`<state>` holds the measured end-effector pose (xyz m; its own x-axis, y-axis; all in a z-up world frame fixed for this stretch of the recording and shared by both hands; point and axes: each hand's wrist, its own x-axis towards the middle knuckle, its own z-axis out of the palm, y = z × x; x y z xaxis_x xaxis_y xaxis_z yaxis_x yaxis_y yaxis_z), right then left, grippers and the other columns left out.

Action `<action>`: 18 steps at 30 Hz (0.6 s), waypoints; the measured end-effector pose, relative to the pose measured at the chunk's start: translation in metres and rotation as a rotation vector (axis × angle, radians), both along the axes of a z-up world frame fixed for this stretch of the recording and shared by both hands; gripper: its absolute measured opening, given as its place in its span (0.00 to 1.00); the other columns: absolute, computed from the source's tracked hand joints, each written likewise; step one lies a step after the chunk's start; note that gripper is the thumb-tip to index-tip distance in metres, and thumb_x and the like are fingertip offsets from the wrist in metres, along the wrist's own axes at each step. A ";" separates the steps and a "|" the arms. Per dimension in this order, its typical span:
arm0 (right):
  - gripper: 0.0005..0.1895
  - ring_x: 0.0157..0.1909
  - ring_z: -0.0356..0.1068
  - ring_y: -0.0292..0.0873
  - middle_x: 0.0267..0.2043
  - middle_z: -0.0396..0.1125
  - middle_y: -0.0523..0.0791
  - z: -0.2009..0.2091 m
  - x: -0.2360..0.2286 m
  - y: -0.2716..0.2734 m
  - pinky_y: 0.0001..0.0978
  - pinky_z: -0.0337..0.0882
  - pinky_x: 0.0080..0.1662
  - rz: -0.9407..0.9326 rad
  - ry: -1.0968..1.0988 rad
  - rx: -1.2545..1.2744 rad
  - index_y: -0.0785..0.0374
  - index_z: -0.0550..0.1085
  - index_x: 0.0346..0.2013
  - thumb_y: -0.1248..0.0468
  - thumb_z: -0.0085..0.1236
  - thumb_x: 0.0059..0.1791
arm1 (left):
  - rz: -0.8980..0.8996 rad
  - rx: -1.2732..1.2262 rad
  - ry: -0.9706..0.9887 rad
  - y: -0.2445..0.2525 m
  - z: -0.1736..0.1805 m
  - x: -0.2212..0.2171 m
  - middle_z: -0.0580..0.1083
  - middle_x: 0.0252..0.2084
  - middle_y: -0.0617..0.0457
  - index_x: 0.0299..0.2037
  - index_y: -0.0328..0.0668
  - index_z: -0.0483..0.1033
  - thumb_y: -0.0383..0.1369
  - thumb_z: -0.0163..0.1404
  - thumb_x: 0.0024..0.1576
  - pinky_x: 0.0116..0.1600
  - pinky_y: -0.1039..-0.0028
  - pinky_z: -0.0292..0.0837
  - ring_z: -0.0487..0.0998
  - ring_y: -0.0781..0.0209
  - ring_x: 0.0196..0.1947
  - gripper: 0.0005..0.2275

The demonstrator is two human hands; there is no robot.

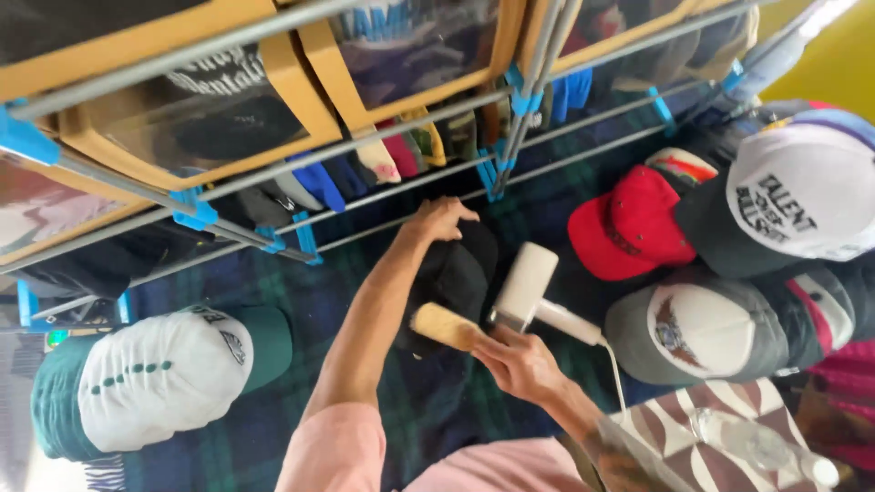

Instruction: A person is meticulously cleaning a black baseball cap by using a wooden-handled brush to remove dust and a lint roller to pick up debris, rotating the hat to ensure all sides are cleaned.

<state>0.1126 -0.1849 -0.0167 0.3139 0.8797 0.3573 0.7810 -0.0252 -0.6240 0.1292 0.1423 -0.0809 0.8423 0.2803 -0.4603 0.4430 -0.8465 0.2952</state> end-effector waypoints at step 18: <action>0.16 0.35 0.75 0.65 0.24 0.70 0.60 -0.036 0.003 0.017 0.54 0.73 0.38 -0.408 0.129 -0.006 0.67 0.80 0.37 0.55 0.56 0.54 | 0.580 -0.058 -0.544 0.054 -0.056 -0.151 0.76 0.50 0.34 0.64 0.68 0.73 0.37 0.61 0.55 0.61 0.52 0.74 0.76 0.36 0.57 0.24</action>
